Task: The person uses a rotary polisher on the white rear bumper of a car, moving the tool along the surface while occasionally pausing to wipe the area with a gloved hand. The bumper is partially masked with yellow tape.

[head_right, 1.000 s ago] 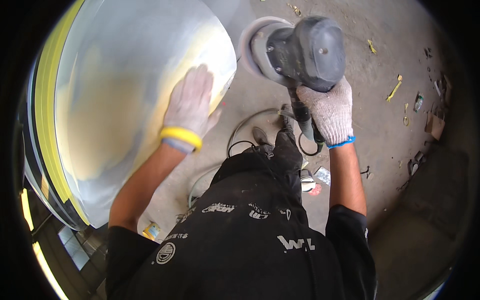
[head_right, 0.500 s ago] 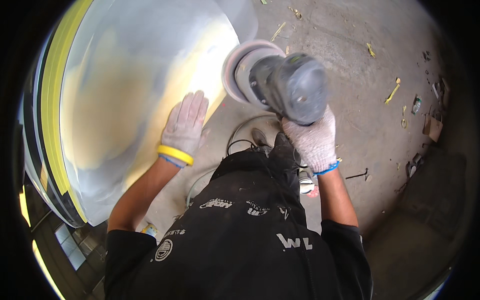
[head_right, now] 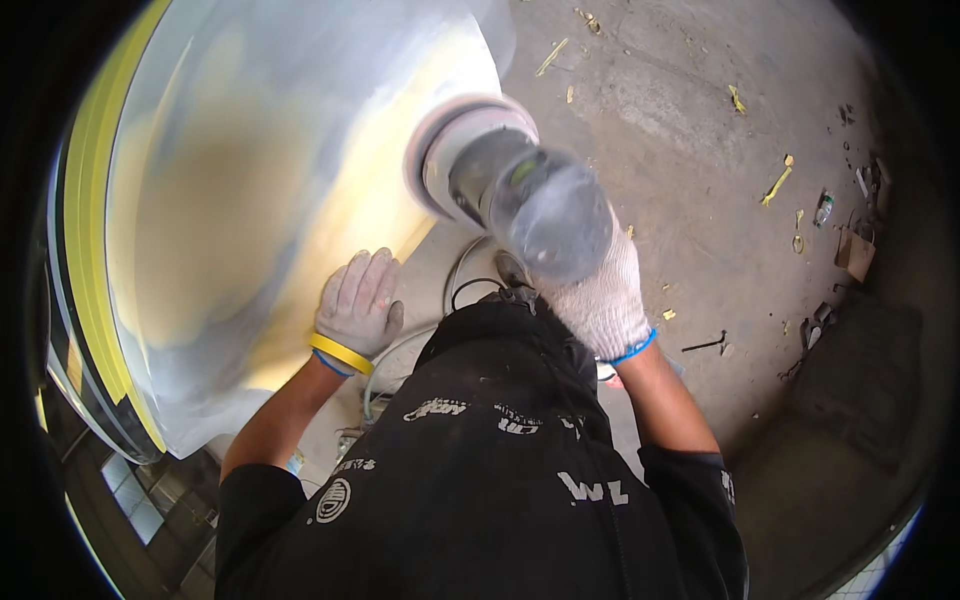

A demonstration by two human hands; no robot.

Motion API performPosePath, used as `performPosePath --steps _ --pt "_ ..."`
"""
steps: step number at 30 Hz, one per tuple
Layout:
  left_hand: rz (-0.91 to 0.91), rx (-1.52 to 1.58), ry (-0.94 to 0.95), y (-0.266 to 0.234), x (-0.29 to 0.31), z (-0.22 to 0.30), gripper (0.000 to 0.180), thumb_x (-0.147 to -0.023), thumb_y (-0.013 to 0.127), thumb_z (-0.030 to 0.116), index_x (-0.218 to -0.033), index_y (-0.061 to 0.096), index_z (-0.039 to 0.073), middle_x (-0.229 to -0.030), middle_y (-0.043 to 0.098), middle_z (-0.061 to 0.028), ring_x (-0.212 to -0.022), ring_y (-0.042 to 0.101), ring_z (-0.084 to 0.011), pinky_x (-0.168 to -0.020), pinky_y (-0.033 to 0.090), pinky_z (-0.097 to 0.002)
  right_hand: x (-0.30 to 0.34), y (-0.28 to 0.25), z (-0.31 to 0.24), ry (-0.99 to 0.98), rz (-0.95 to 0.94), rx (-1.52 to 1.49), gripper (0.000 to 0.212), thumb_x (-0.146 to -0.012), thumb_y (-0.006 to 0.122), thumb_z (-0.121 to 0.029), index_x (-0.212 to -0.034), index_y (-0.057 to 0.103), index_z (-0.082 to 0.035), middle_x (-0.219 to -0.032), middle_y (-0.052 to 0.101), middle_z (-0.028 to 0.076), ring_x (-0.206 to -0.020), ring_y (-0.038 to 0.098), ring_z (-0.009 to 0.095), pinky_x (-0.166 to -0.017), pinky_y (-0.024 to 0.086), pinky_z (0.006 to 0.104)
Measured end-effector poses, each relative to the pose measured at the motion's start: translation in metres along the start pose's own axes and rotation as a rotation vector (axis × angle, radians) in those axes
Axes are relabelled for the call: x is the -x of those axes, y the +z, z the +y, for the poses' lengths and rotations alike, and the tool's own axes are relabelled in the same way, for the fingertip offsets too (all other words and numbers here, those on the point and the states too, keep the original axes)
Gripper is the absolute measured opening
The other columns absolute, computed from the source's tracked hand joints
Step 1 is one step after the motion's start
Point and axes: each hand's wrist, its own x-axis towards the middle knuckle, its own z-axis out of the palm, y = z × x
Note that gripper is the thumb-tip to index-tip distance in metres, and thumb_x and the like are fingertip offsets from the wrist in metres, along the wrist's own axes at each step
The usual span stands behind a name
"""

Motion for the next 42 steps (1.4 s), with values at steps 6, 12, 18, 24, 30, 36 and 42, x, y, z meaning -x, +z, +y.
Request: performPosePath --steps 6,12,18,24,30,36,42 --pt "0.049 0.084 -0.003 0.009 0.009 -0.002 0.041 -0.067 0.064 0.015 -0.107 0.063 0.009 -0.121 0.059 -0.0061 -0.113 0.054 -0.0278 -0.094 0.045 -0.0415 0.028 0.009 -0.012 -0.063 -0.021 -0.135 0.07 -0.069 0.082 -0.016 -0.129 0.048 -0.003 -0.116 0.064 0.015 -0.109 0.063 0.028 -0.094 0.05 0.037" --pt "0.047 0.087 0.004 0.007 0.009 -0.002 0.043 -0.066 0.065 0.015 -0.108 0.063 0.01 -0.12 0.059 -0.0055 -0.113 0.053 -0.028 -0.093 0.045 -0.0426 -0.01 -0.005 -0.02 -0.037 0.026 -0.183 0.067 -0.067 0.082 -0.018 -0.124 0.05 0.0 -0.11 0.066 0.017 -0.102 0.066 0.029 -0.089 0.052 0.036" --pt "0.031 0.081 0.007 0.009 0.011 -0.004 0.045 -0.065 0.066 0.016 -0.11 0.063 0.011 -0.119 0.059 -0.0051 -0.113 0.053 -0.0279 -0.093 0.045 -0.0428 0.006 -0.002 -0.009 -0.011 0.045 -0.106 0.065 -0.068 0.081 -0.018 -0.122 0.051 0.002 -0.106 0.066 0.018 -0.099 0.066 0.031 -0.085 0.053 0.037" --pt "-0.018 0.086 0.003 0.006 0.01 -0.004 0.046 -0.064 0.066 0.017 -0.11 0.063 0.012 -0.119 0.059 -0.0038 -0.112 0.053 -0.0269 -0.093 0.044 -0.042 -0.004 -0.003 -0.018 -0.044 0.058 -0.084 0.067 -0.069 0.08 -0.018 -0.125 0.05 0.001 -0.109 0.066 0.018 -0.1 0.066 0.031 -0.086 0.053 0.0369" --pt "-0.064 0.071 -0.009 0.005 0.013 -0.005 0.042 -0.07 0.064 0.018 -0.112 0.064 0.013 -0.121 0.059 -0.0016 -0.116 0.053 -0.024 -0.096 0.042 -0.0395 -0.002 -0.003 -0.013 -0.013 0.053 -0.112 0.064 -0.069 0.08 -0.018 -0.123 0.051 0.0 -0.107 0.066 0.018 -0.099 0.066 0.032 -0.086 0.053 0.0368" --pt "-0.04 0.094 0.011 0.005 0.01 -0.007 0.043 -0.069 0.064 0.016 -0.111 0.063 0.012 -0.119 0.06 -0.0027 -0.113 0.053 -0.0251 -0.093 0.044 -0.0398 0.0 -0.006 -0.004 -0.003 0.072 -0.067 0.064 -0.068 0.082 -0.02 -0.12 0.051 0.0 -0.102 0.067 0.017 -0.094 0.066 0.033 -0.084 0.053 0.0361" --pt "-0.001 0.099 0.036 0.006 0.012 -0.008 0.049 -0.065 0.065 0.013 -0.113 0.058 0.011 -0.114 0.059 -0.0069 -0.105 0.055 -0.0296 -0.085 0.046 -0.0423 -0.031 -0.02 -0.005 0.083 0.099 -0.156 0.044 -0.074 0.077 -0.022 -0.11 0.063 -0.001 -0.1 0.07 0.015 -0.094 0.068 0.029 -0.082 0.054 0.0378"
